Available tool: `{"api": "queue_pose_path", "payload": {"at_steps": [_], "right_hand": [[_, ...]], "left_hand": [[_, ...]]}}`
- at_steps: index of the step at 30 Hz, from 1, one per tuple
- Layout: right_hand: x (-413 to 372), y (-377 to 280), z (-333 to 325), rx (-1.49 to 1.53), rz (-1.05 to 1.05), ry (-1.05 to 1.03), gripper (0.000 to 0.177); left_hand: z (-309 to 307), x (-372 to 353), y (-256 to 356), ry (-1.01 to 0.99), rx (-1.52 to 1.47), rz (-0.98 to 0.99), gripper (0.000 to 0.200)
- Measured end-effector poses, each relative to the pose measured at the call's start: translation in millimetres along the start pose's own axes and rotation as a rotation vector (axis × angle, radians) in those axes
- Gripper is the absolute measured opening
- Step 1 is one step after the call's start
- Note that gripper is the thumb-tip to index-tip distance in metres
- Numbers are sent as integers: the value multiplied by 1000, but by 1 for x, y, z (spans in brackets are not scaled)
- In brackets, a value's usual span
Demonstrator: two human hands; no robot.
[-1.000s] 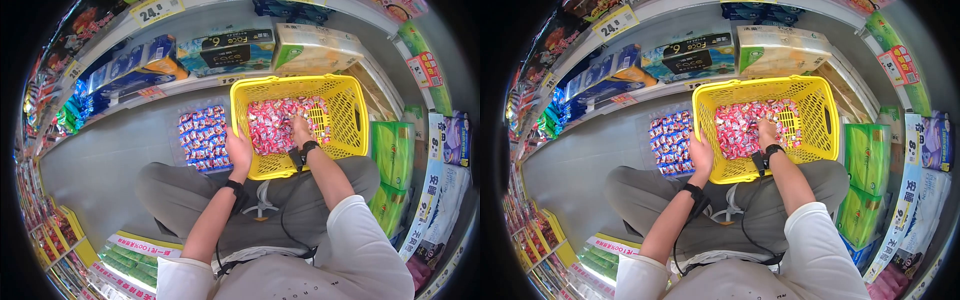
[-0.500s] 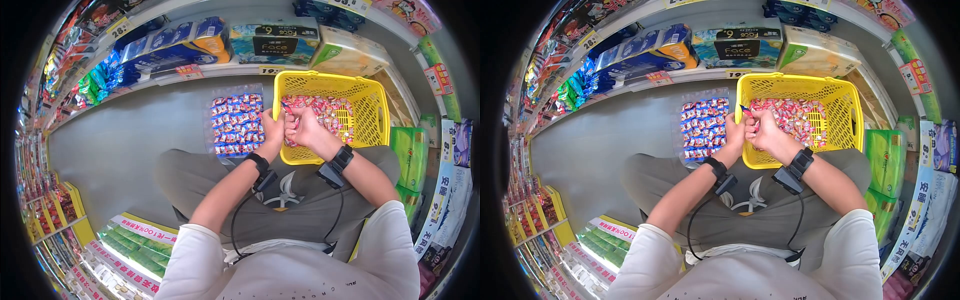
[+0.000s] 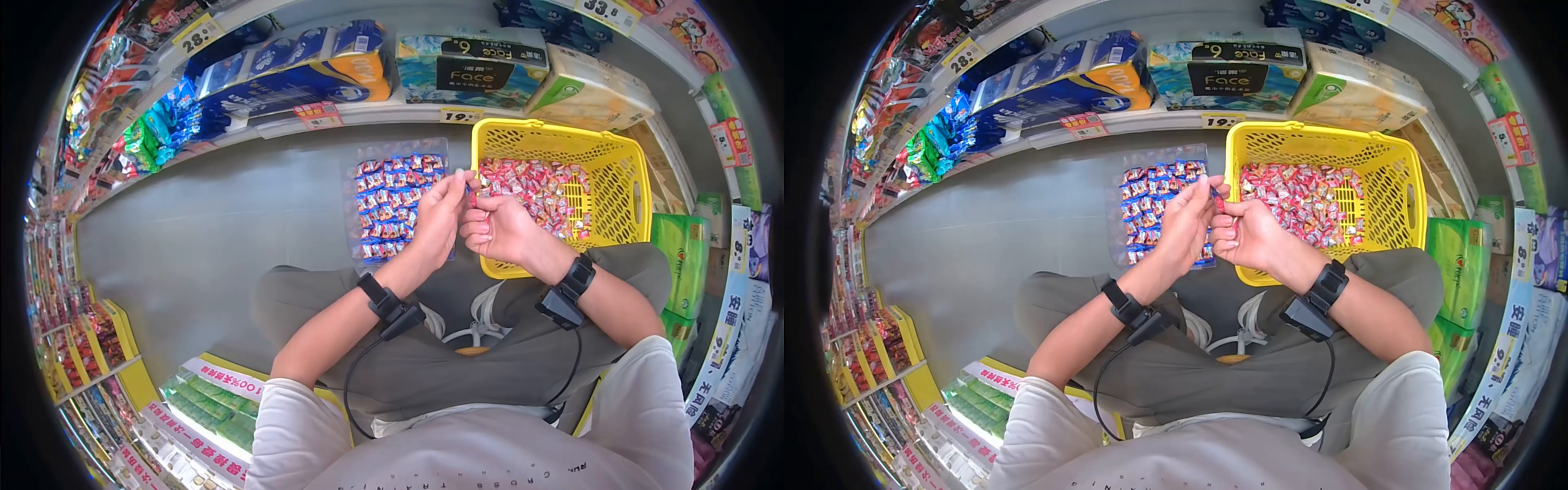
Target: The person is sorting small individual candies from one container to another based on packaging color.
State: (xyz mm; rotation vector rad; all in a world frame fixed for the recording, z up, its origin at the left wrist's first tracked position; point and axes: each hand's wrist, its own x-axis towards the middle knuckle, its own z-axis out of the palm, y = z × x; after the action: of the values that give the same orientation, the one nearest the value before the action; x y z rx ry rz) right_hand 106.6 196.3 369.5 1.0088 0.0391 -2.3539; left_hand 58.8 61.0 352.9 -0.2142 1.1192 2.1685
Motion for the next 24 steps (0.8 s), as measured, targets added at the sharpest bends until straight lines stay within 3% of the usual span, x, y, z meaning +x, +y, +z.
{"api": "queue_pose_path", "payload": {"at_steps": [4, 7, 10, 12, 13, 14, 16, 18, 20, 24], "right_hand": [[2, 1, 2, -3, 74, -18, 20], [3, 0, -2, -26, 80, 56, 19], [3, -2, -1, -156, 42, 170, 26], [1, -4, 2, -356, -111, 354, 35], [3, -4, -2, -476, -211, 352, 47], [3, -4, -2, -477, -209, 350, 47], [-2, -4, 9, -654, -455, 386, 51], [-3, -4, 15, -655, -524, 369, 46], [0, -6, 14, -877, -579, 317, 30], [9, 0, 9, -889, -693, 422, 18]], "left_hand": [[-3, -12, -9, 25, 33, -167, 27], [-9, -12, -19, 10, 21, -151, 24], [-13, -10, -23, 79, 105, -17, 23], [-16, -6, -20, 251, 201, -21, 23], [-17, -4, -19, 285, 225, -19, 24], [-18, -4, -18, 287, 226, -17, 24], [-17, -3, -15, 285, 248, -21, 22], [-14, 0, -15, 286, 272, 10, 22], [-13, 0, -16, 288, 297, 42, 23], [-13, -6, -16, 280, 32, -68, 19]]}}
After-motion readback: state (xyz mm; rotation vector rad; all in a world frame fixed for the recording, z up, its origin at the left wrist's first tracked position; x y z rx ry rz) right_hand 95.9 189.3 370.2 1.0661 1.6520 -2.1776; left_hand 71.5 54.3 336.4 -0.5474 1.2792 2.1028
